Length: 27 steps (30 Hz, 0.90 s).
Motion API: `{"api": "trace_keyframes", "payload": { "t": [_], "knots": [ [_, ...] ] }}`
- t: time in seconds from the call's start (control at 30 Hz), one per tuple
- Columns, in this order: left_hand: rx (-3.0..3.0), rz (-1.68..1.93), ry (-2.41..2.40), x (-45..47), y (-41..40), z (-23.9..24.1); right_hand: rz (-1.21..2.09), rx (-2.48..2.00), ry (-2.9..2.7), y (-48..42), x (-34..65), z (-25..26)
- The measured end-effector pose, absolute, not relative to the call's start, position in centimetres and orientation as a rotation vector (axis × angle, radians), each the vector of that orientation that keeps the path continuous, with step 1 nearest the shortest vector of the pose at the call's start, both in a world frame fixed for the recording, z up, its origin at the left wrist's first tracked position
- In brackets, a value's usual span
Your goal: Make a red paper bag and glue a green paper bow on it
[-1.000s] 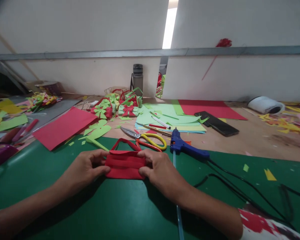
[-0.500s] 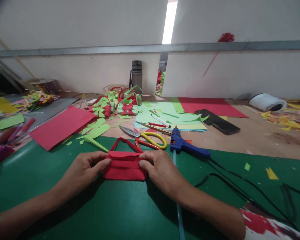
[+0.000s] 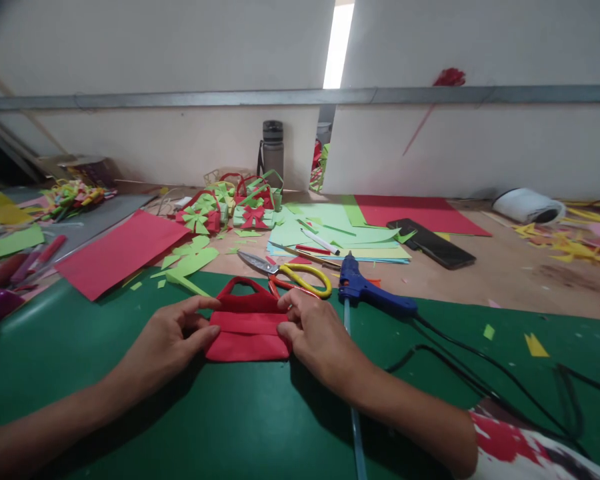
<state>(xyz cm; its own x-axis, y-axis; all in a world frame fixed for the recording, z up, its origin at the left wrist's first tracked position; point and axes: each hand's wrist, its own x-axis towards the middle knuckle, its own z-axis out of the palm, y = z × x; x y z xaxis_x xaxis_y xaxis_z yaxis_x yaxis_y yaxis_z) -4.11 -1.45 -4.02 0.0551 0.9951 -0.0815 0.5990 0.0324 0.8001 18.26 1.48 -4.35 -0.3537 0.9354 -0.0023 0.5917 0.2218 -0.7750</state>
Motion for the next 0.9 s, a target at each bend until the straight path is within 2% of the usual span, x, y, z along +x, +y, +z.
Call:
{"api": "trace_keyframes", "payload": {
  "t": [0.9],
  "knots": [
    [1.935, 0.764, 1.654, -4.27, -1.31, -4.97, 0.641, -1.410, -2.202, 1.69, 17.87, -4.19]
  ]
}}
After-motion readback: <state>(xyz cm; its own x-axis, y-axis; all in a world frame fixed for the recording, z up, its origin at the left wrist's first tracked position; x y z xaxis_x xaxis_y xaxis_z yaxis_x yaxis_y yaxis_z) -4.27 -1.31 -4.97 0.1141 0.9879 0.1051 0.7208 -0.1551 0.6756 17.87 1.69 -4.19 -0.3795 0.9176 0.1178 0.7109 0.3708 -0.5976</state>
